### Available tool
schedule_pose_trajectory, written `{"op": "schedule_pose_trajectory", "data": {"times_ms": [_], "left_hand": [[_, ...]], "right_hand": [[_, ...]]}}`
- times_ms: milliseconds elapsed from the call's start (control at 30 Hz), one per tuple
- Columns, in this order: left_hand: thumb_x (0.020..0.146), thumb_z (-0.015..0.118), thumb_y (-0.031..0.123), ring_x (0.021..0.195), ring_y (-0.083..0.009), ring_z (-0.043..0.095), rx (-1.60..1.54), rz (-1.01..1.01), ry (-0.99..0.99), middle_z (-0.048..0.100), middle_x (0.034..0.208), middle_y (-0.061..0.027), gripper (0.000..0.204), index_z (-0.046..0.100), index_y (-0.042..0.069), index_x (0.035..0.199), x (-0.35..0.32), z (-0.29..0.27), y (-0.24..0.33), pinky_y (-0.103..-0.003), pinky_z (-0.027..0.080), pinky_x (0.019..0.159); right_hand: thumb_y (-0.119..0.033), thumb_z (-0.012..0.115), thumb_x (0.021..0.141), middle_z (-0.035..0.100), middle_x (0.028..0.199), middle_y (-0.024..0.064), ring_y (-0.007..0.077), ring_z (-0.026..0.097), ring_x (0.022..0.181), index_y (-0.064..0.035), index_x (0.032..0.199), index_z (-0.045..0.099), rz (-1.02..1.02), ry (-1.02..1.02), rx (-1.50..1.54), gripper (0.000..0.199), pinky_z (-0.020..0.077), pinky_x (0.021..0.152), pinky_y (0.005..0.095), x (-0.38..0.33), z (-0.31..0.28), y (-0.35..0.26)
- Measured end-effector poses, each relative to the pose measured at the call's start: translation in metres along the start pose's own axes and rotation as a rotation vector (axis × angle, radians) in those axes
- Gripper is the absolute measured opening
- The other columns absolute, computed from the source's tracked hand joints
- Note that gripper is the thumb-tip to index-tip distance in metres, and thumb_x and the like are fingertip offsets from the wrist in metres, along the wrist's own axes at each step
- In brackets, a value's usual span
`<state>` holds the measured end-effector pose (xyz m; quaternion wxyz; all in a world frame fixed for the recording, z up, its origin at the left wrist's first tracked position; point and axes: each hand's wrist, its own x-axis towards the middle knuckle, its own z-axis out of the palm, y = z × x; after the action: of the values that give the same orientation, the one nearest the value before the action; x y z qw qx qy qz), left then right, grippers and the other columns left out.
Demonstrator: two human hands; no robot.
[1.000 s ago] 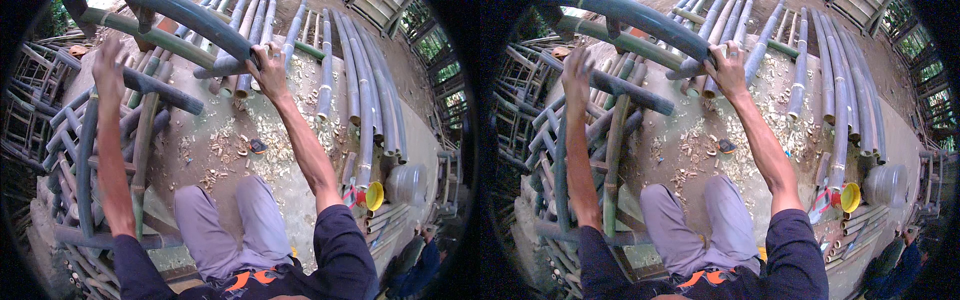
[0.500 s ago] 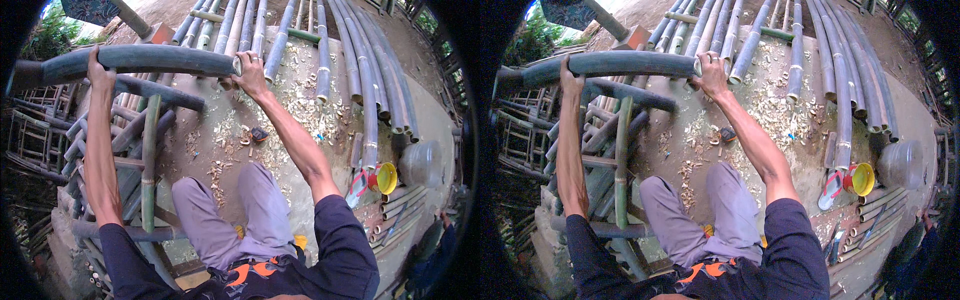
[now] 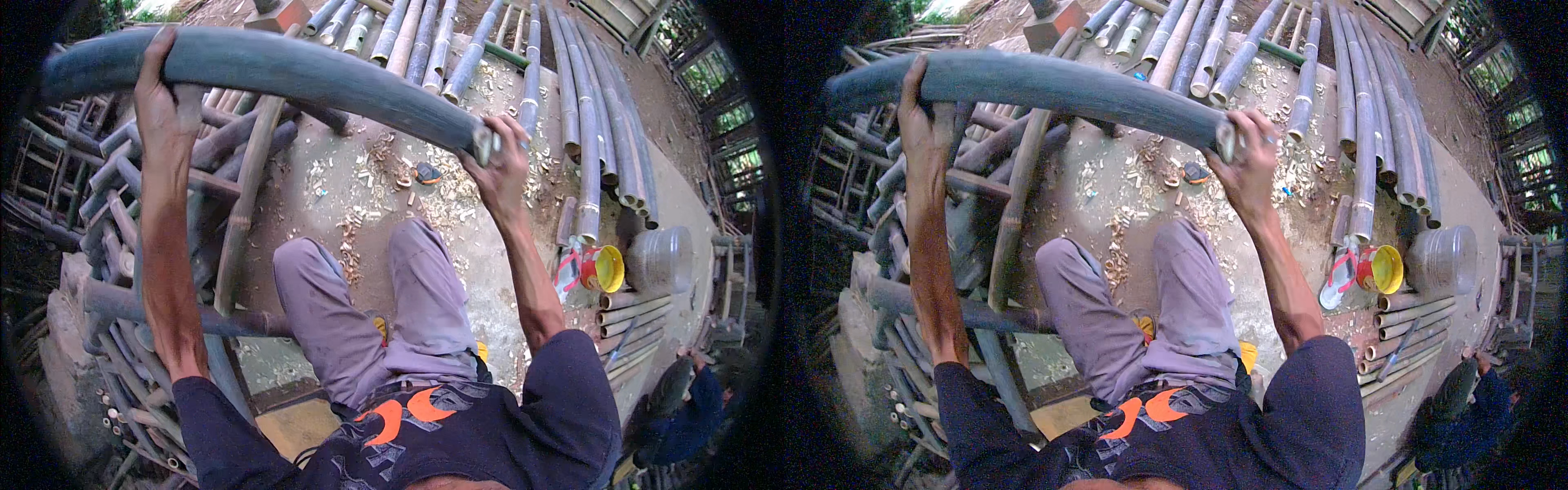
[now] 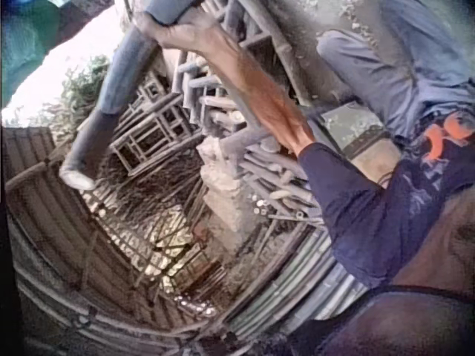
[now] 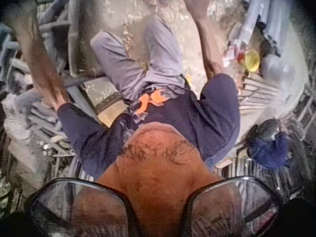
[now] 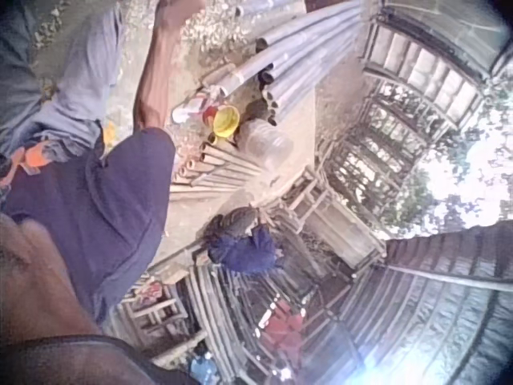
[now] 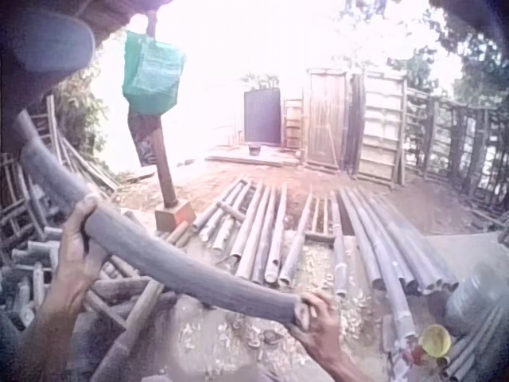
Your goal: The person assembles bamboo poles into a structural frame by hand and with a hammer, fitting hollow sections over pegs and checking alignments.
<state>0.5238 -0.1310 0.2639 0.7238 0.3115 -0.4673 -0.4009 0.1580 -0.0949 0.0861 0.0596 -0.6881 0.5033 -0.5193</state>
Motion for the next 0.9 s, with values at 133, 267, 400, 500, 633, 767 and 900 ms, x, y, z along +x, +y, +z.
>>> {"op": "schedule_pose_trajectory", "data": {"times_ms": [133, 267, 400, 500, 633, 767, 900], "left_hand": [[0.084, 0.064, 0.031, 0.097, -0.0219, 0.054, 0.348, 0.357, -0.231, 0.057, 0.108, -0.0125, 0.052, 0.047, 0.003, 0.125, -0.018, 0.008, -0.003, -0.034, 0.042, 0.090], [0.076, 0.068, 0.024, 0.104, -0.0257, 0.050, 0.433, 0.623, -0.428, 0.053, 0.111, -0.0150, 0.053, 0.049, 0.000, 0.118, -0.049, 0.059, 0.019, -0.038, 0.041, 0.094], [0.077, 0.068, 0.023, 0.101, -0.0247, 0.050, -0.224, 0.240, -0.510, 0.054, 0.107, -0.0123, 0.045, 0.052, 0.001, 0.112, -0.083, 0.107, -0.006, -0.040, 0.041, 0.093], [0.079, 0.067, 0.022, 0.100, -0.0233, 0.052, -0.449, -0.084, -0.495, 0.056, 0.106, -0.0103, 0.040, 0.054, 0.003, 0.111, -0.113, 0.122, -0.035, -0.039, 0.042, 0.092], [0.081, 0.066, 0.019, 0.098, -0.0215, 0.055, -0.642, -0.375, -0.479, 0.058, 0.103, -0.0076, 0.034, 0.056, 0.005, 0.110, -0.148, 0.138, -0.067, -0.038, 0.044, 0.090], [0.083, 0.064, 0.017, 0.096, -0.0196, 0.058, -0.742, -0.536, -0.462, 0.061, 0.101, -0.0050, 0.028, 0.058, 0.007, 0.109, -0.177, 0.146, -0.091, -0.036, 0.045, 0.088], [0.087, 0.062, 0.021, 0.103, -0.0197, 0.056, -0.677, -0.559, -0.405, 0.061, 0.106, -0.0044, 0.028, 0.057, 0.009, 0.111, -0.217, 0.152, -0.086, -0.045, 0.042, 0.093]], "right_hand": [[-0.015, 0.084, 0.060, 0.054, 0.114, 0.0137, 0.0286, 0.053, 0.107, -0.0048, 0.113, 0.057, 0.040, 0.070, -0.170, 0.060, 0.0434, 0.092, 0.0382, -0.048, -0.063, -0.031], [-0.012, 0.083, 0.061, 0.054, 0.114, 0.0132, 0.0268, 0.052, 0.108, -0.0032, 0.112, 0.056, 0.062, 0.096, -0.306, 0.059, 0.0410, 0.093, 0.0364, -0.078, -0.118, -0.062], [-0.002, 0.078, 0.063, 0.054, 0.115, 0.0103, 0.0227, 0.051, 0.106, -0.0035, 0.118, 0.052, 0.154, 0.220, -0.325, 0.061, 0.0388, 0.095, 0.0333, -0.117, -0.181, -0.073], [-0.001, 0.074, 0.074, 0.052, 0.122, 0.0095, 0.0206, 0.049, 0.112, -0.0013, 0.126, 0.049, 0.259, 0.245, -0.420, 0.058, 0.0392, 0.097, 0.0322, -0.146, -0.224, -0.090], [0.002, 0.073, 0.074, 0.051, 0.127, 0.0088, 0.0192, 0.047, 0.115, 0.0011, 0.126, 0.050, 0.226, 0.237, -0.568, 0.057, 0.0353, 0.102, 0.0336, -0.177, -0.282, -0.109], [0.005, 0.070, 0.070, 0.046, 0.134, 0.0088, 0.0209, 0.042, 0.124, 0.0004, 0.130, 0.047, 0.386, 0.236, -0.461, 0.064, 0.0301, 0.107, 0.0361, -0.195, -0.327, -0.136], [-0.007, 0.073, 0.067, 0.048, 0.133, 0.0103, 0.0232, 0.041, 0.126, -0.0007, 0.129, 0.048, 0.442, 0.055, -0.603, 0.067, 0.0265, 0.109, 0.0364, -0.202, -0.368, -0.137]]}}
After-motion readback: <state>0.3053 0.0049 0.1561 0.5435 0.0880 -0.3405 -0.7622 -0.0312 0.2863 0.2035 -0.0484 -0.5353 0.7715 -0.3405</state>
